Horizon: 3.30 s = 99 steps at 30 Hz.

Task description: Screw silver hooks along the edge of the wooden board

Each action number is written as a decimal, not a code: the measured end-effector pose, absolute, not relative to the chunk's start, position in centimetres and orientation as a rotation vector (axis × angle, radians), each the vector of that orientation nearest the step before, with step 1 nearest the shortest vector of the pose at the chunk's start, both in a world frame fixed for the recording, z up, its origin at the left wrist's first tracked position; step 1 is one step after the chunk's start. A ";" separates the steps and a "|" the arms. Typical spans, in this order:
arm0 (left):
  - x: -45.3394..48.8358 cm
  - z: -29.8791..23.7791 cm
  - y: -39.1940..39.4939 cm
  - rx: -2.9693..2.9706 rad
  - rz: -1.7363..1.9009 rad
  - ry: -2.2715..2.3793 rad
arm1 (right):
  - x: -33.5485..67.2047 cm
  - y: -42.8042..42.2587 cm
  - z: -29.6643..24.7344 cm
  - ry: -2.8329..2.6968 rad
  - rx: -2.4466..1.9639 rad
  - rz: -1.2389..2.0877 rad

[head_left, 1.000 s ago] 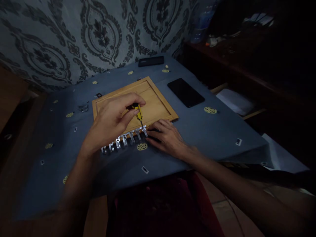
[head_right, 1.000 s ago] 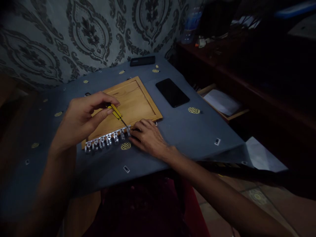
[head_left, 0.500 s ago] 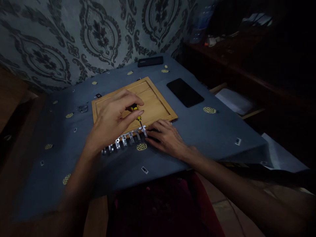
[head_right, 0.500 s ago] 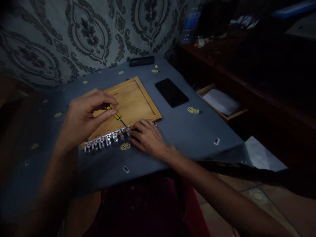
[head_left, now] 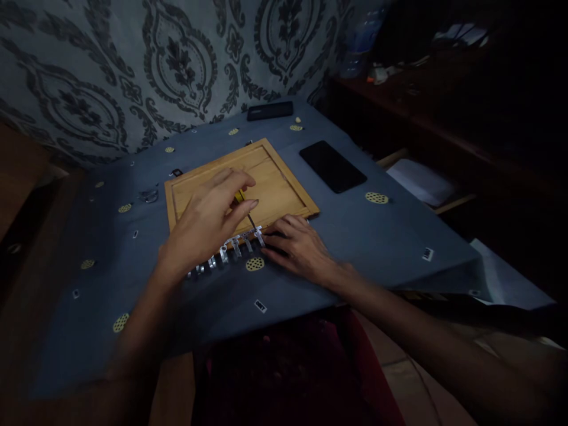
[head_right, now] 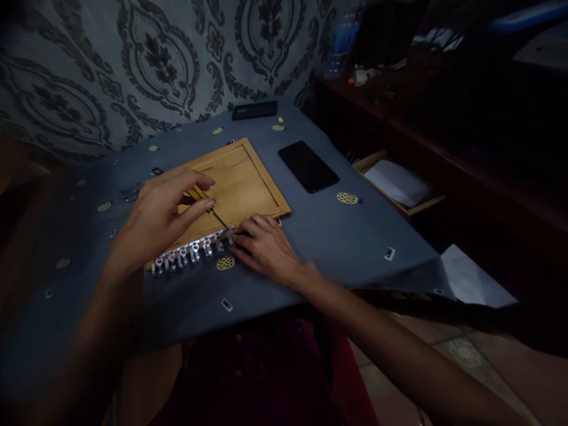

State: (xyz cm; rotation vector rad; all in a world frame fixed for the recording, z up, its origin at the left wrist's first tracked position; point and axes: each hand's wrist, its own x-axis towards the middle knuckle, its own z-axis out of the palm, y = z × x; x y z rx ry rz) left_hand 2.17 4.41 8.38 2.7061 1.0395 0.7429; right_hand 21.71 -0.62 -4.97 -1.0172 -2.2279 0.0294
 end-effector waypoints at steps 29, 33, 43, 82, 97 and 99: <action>2.2 8.8 4.0 2.746 0.753 1.078 | 21.7 -0.6 -5.0 -2.227 -1.026 0.031; 2.3 8.7 4.1 2.763 0.745 1.069 | 21.7 -0.6 -5.0 -2.228 -1.026 0.034; 2.3 8.9 3.8 2.735 0.698 1.100 | 21.7 -0.6 -5.0 -2.222 -1.028 0.016; 1.5 9.3 4.6 2.707 0.607 0.851 | 21.7 -0.7 -4.8 -2.241 -1.041 0.055; 1.3 9.1 4.6 2.693 0.574 0.826 | 21.8 -0.6 -4.9 -2.237 -1.036 0.070; 1.3 9.2 4.6 2.687 0.564 0.836 | 21.8 -0.7 -4.9 -2.232 -1.034 0.062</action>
